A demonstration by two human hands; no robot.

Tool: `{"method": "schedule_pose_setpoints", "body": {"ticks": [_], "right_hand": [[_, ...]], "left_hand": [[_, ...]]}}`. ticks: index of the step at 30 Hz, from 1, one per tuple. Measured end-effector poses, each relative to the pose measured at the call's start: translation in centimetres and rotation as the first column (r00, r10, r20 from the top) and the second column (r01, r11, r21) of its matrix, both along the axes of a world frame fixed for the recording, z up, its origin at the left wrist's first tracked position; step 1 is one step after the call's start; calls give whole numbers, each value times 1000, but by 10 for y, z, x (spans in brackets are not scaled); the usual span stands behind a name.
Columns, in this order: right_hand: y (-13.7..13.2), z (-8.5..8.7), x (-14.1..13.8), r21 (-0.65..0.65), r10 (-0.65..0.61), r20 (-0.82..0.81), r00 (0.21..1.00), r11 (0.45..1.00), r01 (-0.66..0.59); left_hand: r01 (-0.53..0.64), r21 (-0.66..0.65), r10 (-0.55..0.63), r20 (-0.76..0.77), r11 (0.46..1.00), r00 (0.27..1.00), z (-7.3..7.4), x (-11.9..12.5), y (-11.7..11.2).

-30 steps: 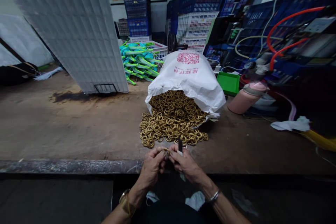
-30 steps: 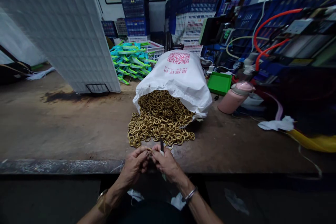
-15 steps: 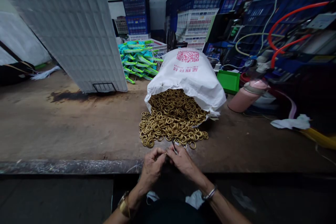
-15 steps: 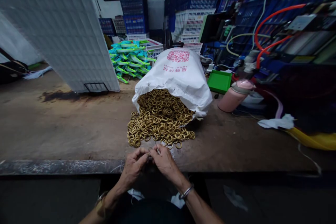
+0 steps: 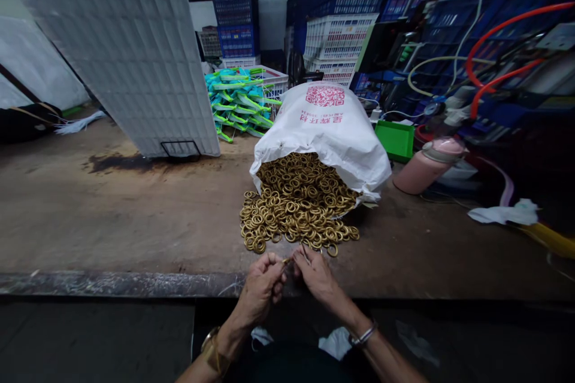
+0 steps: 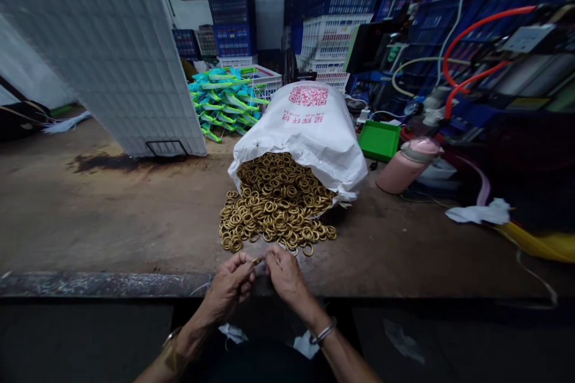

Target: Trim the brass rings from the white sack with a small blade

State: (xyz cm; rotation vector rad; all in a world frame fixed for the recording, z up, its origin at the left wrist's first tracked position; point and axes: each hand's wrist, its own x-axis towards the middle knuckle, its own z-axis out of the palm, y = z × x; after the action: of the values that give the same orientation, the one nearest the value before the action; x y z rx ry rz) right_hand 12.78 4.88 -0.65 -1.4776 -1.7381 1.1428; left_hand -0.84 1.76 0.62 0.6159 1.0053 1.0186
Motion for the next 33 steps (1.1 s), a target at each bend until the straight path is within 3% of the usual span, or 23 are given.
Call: {"method": "schedule_pose_setpoints", "body": {"ticks": [3,6,15,19,23,26,28,33], "right_hand": [[-6,-2,3,114,93,270,958,985,-128],[-12,0,3,109,166,457,874,964,-241],[-11,1,0,90,149,633,759,961,-263],[-9,-2,7,75,112,676,729,973,-219],[-6,-1,19,107,-2,633,774,991,-85],[0,0,36,176,-179,577,797,980,92],[5,1,50,197,-298,599,743,954,224],[9,1,67,158,-298,723,623,950,270]], "left_hand": [[-12,12,12,-17,1000,1000,0,0,0],[-18,25,19,-37,1000,999,2,1,-1],[-25,25,27,-64,999,998,4,-1,-5],[126,68,-121,-80,990,989,17,-5,-17],[334,46,-329,-92,941,940,24,-8,-27],[427,-60,-431,-86,902,898,9,-9,-32],[466,-135,-481,-109,874,870,-9,-8,-37],[410,-249,-462,-206,877,863,-57,-5,-47]]}}
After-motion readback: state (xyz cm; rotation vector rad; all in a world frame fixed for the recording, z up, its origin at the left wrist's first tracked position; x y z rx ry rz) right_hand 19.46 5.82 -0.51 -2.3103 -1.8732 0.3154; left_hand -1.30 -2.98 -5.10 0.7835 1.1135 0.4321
